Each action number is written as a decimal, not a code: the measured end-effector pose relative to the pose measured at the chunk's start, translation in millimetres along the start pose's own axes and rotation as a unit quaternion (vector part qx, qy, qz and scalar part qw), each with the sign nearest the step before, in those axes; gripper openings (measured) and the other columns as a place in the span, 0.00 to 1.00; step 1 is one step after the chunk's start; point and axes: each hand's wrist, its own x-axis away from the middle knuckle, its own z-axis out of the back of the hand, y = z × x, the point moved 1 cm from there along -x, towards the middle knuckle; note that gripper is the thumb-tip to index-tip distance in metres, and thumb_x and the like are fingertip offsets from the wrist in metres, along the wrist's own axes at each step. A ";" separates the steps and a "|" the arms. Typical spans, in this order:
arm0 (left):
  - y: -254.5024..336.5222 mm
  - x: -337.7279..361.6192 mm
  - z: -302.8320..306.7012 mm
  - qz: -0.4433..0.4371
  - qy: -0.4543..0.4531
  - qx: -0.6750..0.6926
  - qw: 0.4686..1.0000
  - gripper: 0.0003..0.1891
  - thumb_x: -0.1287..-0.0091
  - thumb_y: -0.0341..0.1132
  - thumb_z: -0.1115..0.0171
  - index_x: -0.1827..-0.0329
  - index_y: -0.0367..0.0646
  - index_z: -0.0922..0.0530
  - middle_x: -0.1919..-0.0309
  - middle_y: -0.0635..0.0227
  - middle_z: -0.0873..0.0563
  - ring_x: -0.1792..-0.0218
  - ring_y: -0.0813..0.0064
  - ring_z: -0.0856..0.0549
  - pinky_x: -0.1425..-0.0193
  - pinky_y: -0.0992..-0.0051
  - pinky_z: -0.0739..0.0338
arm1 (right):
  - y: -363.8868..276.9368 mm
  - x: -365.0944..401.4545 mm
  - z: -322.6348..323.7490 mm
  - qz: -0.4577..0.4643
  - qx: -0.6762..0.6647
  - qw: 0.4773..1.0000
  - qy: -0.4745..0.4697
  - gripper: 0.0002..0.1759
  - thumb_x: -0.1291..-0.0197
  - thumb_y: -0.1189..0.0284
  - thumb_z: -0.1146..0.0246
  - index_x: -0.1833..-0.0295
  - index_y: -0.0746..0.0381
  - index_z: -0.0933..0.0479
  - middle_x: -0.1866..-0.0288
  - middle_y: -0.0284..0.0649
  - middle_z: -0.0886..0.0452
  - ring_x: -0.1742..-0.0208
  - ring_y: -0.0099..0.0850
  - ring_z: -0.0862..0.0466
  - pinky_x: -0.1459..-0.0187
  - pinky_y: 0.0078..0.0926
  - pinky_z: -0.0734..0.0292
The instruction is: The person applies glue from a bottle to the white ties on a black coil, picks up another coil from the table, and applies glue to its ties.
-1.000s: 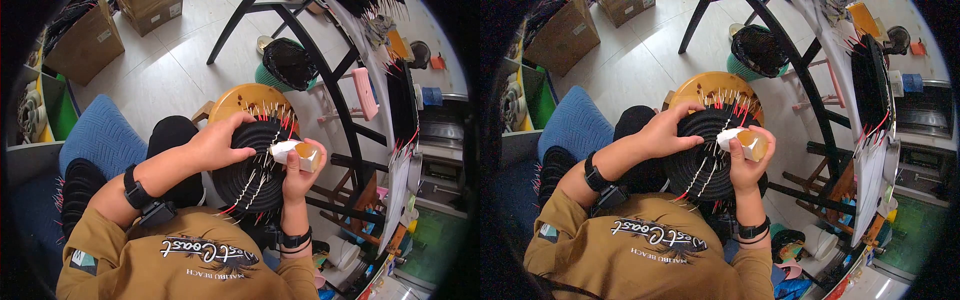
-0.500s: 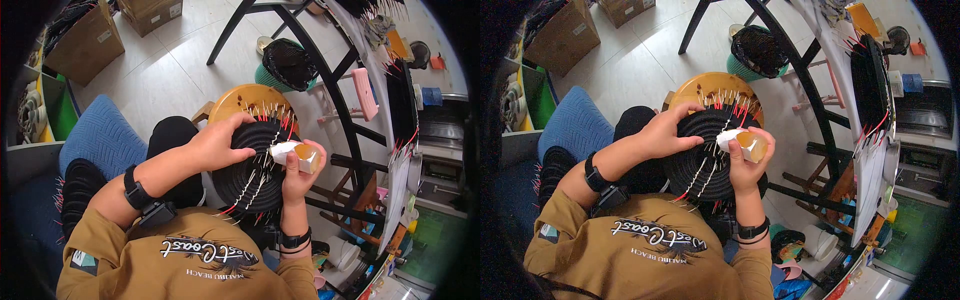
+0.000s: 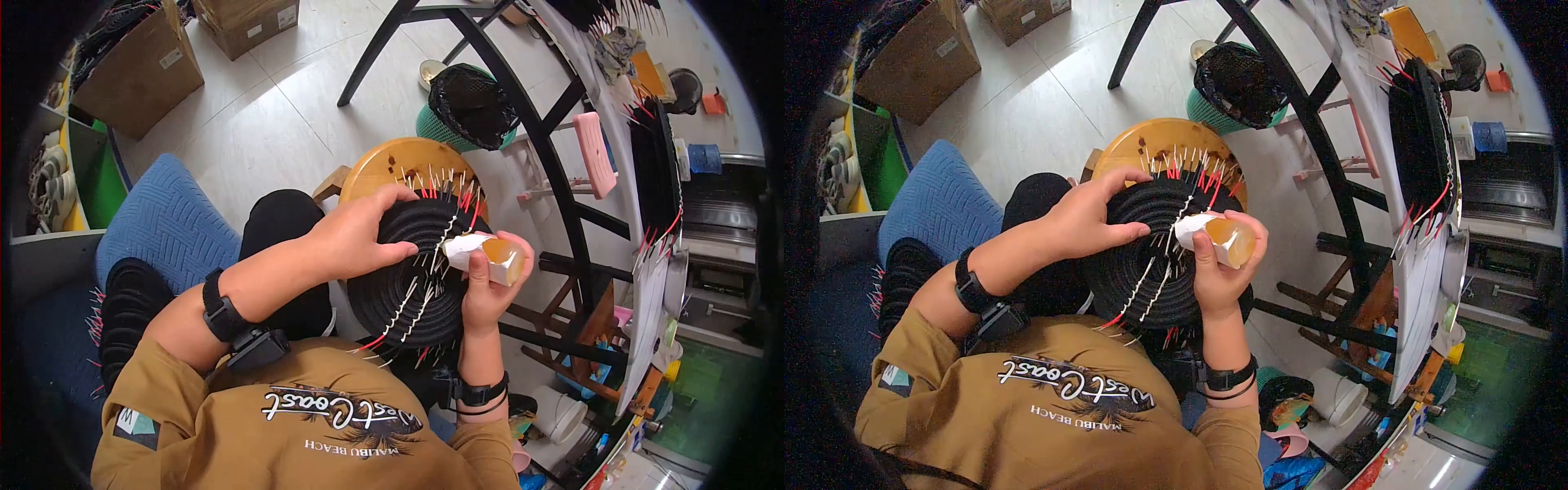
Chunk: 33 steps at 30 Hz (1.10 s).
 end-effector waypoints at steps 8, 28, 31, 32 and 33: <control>0.3 -0.3 0.0 0.001 -0.004 0.015 1.000 0.29 0.47 0.34 0.31 0.42 0.42 0.34 0.56 0.58 0.19 0.54 0.69 0.19 0.48 0.73 0.27 | 1.2 -4.6 3.5 0.002 -0.027 1.000 0.015 0.24 0.42 0.67 0.37 0.45 0.60 0.40 0.58 0.42 0.24 0.68 0.23 0.24 0.75 0.12 0.31; 0.2 0.2 -0.4 -0.031 0.014 -0.001 0.999 0.27 0.47 0.37 0.32 0.46 0.42 0.33 0.59 0.57 0.17 0.55 0.61 0.18 0.52 0.69 0.26 | 7.1 -7.4 -1.2 0.017 -0.008 1.000 0.019 0.25 0.42 0.69 0.36 0.44 0.60 0.40 0.58 0.42 0.23 0.67 0.22 0.24 0.75 0.12 0.30; -3.4 -0.5 -2.1 -0.038 0.018 0.024 0.999 0.27 0.47 0.36 0.32 0.45 0.42 0.33 0.59 0.56 0.18 0.56 0.61 0.18 0.51 0.69 0.26 | 5.8 -6.4 -0.1 0.025 0.003 0.999 0.027 0.24 0.42 0.69 0.36 0.45 0.60 0.39 0.59 0.41 0.24 0.67 0.23 0.24 0.75 0.12 0.30; -2.9 -0.5 -1.7 -0.038 0.018 0.023 0.999 0.27 0.47 0.36 0.32 0.45 0.42 0.33 0.59 0.56 0.18 0.56 0.61 0.18 0.51 0.69 0.26 | 4.2 -5.1 1.0 -0.009 -0.023 0.999 0.021 0.25 0.44 0.71 0.35 0.45 0.63 0.38 0.55 0.41 0.28 0.60 0.26 0.24 0.63 0.18 0.29; -1.4 -0.2 -1.0 -0.033 0.016 0.015 0.999 0.27 0.47 0.36 0.32 0.45 0.42 0.33 0.59 0.56 0.18 0.55 0.60 0.18 0.51 0.69 0.26 | 3.8 -4.6 1.4 -0.043 -0.049 0.998 0.016 0.25 0.46 0.73 0.33 0.46 0.65 0.38 0.50 0.40 0.32 0.53 0.28 0.24 0.50 0.24 0.28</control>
